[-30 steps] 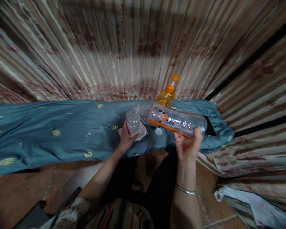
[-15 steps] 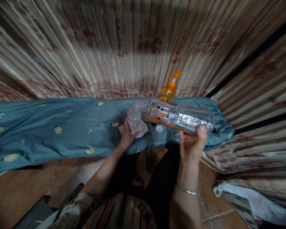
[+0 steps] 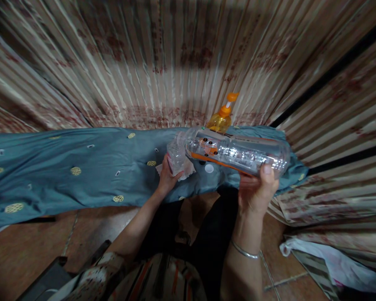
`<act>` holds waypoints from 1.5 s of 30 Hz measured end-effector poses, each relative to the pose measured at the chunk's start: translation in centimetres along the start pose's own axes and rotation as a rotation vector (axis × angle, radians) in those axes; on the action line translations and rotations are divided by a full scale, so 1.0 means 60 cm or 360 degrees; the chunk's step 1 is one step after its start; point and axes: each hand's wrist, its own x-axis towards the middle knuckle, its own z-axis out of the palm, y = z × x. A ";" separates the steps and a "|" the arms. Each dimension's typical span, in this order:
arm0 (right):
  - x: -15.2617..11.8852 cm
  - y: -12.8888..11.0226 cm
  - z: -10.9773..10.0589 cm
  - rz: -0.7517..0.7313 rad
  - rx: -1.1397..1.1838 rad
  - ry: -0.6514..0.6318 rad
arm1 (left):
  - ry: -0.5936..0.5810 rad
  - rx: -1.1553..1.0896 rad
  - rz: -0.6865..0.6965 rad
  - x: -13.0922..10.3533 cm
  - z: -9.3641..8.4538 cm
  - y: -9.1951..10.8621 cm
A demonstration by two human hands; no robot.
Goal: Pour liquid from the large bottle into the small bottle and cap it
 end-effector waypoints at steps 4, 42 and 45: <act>-0.001 -0.008 0.008 -0.0029 0.0004 0.0026 | -0.0009 -0.0016 -0.0025 0.001 0.000 0.000; -0.018 -0.034 0.031 -0.0187 -0.0025 0.0078 | -0.0034 0.0009 -0.0001 0.000 0.001 -0.004; -0.021 -0.032 0.029 -0.0230 -0.0029 0.0094 | -0.0043 -0.0005 0.0028 -0.001 0.001 -0.004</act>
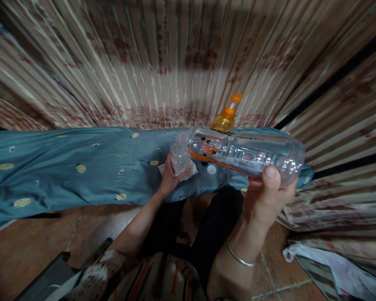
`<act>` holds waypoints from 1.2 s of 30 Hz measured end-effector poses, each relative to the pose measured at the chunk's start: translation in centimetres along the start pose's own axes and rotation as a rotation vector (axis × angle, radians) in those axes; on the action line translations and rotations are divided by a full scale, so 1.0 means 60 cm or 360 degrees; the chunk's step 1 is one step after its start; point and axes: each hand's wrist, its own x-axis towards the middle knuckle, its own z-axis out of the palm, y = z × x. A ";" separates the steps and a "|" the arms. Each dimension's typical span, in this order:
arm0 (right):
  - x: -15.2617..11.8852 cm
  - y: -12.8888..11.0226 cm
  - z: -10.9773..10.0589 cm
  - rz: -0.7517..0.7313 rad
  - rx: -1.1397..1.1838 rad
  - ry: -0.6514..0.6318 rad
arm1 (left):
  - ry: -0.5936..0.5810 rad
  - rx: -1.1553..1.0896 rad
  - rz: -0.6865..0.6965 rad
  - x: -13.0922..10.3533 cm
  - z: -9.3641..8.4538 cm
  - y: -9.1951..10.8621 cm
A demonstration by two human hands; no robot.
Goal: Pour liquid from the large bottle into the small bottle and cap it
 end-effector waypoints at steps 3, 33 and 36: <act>-0.003 -0.002 -0.001 -0.0018 -0.0011 0.0019 | 0.0004 -0.0035 0.0018 -0.001 0.000 0.000; 0.018 -0.001 -0.015 -0.0198 -0.0166 -0.0004 | -0.0025 -0.0110 -0.0104 -0.001 0.004 0.003; 0.027 0.005 -0.021 -0.0256 -0.0192 -0.0072 | -0.0016 -0.0116 -0.0128 -0.001 0.003 0.005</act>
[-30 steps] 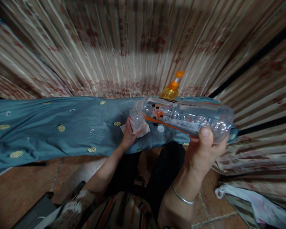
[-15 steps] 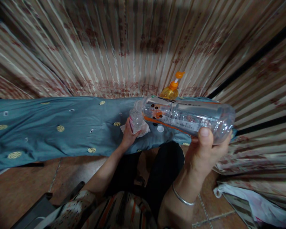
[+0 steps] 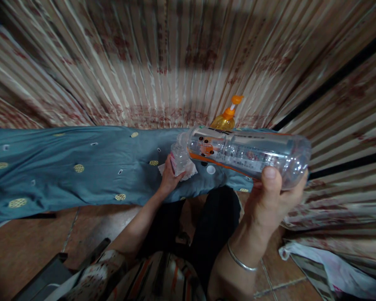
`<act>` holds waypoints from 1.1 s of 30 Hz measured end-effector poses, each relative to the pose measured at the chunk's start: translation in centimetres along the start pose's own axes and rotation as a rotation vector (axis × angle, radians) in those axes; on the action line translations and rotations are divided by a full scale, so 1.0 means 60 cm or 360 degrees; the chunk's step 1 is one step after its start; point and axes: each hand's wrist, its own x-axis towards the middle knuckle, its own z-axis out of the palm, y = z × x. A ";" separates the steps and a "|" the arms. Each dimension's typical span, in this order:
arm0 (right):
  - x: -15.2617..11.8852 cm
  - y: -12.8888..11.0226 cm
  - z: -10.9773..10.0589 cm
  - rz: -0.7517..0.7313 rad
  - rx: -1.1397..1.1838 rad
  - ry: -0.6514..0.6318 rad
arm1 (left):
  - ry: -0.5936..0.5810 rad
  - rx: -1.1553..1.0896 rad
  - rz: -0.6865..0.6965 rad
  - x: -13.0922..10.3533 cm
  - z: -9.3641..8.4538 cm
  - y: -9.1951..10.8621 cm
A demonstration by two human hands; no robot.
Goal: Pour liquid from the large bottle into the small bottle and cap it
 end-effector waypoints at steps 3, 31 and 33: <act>0.001 -0.001 0.001 -0.0016 -0.0001 -0.0038 | 0.0005 0.0015 0.0011 0.000 0.001 -0.002; 0.004 -0.001 -0.004 -0.0076 -0.0110 -0.0064 | 0.0022 0.0128 0.0151 -0.001 0.009 -0.018; 0.003 -0.002 -0.004 -0.0085 -0.0122 -0.0064 | 0.0012 0.0137 0.0136 -0.001 0.009 -0.020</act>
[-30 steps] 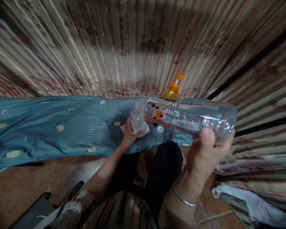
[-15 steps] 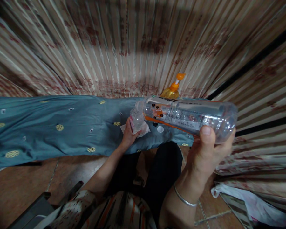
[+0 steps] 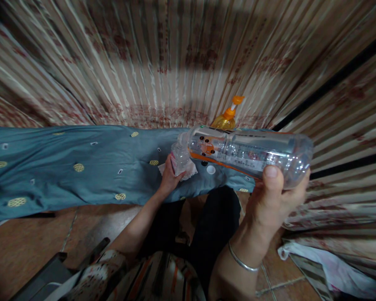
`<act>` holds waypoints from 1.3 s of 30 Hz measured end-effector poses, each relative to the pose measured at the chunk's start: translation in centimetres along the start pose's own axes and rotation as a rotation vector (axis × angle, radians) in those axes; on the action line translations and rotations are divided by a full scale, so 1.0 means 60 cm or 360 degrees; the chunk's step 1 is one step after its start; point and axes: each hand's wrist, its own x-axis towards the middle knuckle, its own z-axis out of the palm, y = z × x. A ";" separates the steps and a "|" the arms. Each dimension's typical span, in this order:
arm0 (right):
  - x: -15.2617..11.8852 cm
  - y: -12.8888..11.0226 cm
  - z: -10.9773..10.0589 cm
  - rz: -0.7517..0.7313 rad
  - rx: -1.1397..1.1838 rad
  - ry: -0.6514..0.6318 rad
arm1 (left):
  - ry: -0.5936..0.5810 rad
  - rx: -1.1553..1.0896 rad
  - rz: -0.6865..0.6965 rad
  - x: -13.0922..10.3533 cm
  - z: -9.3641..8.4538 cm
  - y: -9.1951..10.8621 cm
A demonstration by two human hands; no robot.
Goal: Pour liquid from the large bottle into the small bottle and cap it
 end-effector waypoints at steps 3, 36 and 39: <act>0.000 -0.002 0.000 0.0012 -0.0040 -0.0014 | -0.0014 0.0016 -0.0010 0.000 -0.001 -0.001; -0.002 -0.007 0.006 0.0021 -0.0018 0.0010 | -0.0020 0.0000 -0.0085 0.002 -0.005 0.011; -0.002 -0.008 0.005 0.0024 -0.0026 0.0029 | -0.0030 -0.0019 -0.0093 0.003 -0.007 0.013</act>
